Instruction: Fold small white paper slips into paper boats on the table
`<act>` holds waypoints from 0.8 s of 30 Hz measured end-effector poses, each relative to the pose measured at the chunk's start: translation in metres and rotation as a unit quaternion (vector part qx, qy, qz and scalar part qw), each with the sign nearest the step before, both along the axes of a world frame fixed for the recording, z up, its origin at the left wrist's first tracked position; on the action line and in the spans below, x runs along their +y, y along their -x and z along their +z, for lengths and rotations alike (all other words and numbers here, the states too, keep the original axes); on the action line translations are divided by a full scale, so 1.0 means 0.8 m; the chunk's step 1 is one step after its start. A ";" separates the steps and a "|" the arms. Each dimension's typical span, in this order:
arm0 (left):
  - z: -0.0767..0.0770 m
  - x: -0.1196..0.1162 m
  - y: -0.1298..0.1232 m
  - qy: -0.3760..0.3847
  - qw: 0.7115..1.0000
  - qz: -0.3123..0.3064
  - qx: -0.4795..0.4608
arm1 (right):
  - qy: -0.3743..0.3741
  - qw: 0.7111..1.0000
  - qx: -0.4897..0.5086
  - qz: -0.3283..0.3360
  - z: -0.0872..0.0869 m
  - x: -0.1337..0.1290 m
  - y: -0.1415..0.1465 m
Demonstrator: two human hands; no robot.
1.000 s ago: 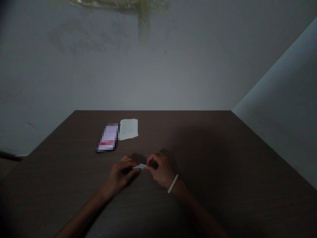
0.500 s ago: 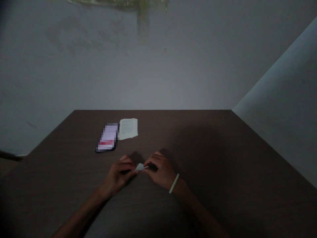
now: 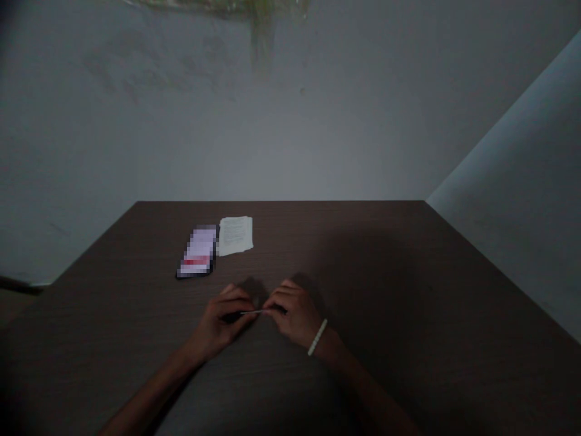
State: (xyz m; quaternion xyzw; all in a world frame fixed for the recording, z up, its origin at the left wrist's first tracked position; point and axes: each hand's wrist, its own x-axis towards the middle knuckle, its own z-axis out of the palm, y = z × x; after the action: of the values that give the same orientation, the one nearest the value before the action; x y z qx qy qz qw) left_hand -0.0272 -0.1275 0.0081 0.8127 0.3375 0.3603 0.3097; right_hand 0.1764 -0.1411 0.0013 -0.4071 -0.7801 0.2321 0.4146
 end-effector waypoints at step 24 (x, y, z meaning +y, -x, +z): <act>-0.008 0.004 0.012 -0.177 0.972 0.009 0.151 | -0.091 0.987 -0.130 -0.028 -0.007 -0.001 -0.010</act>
State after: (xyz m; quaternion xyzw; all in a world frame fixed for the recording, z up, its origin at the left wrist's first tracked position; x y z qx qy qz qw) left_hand -0.0371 -0.1243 0.0018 0.8966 0.3185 0.2900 0.1025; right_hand 0.1843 -0.1418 -0.0046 -0.4165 -0.8332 0.0938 0.3514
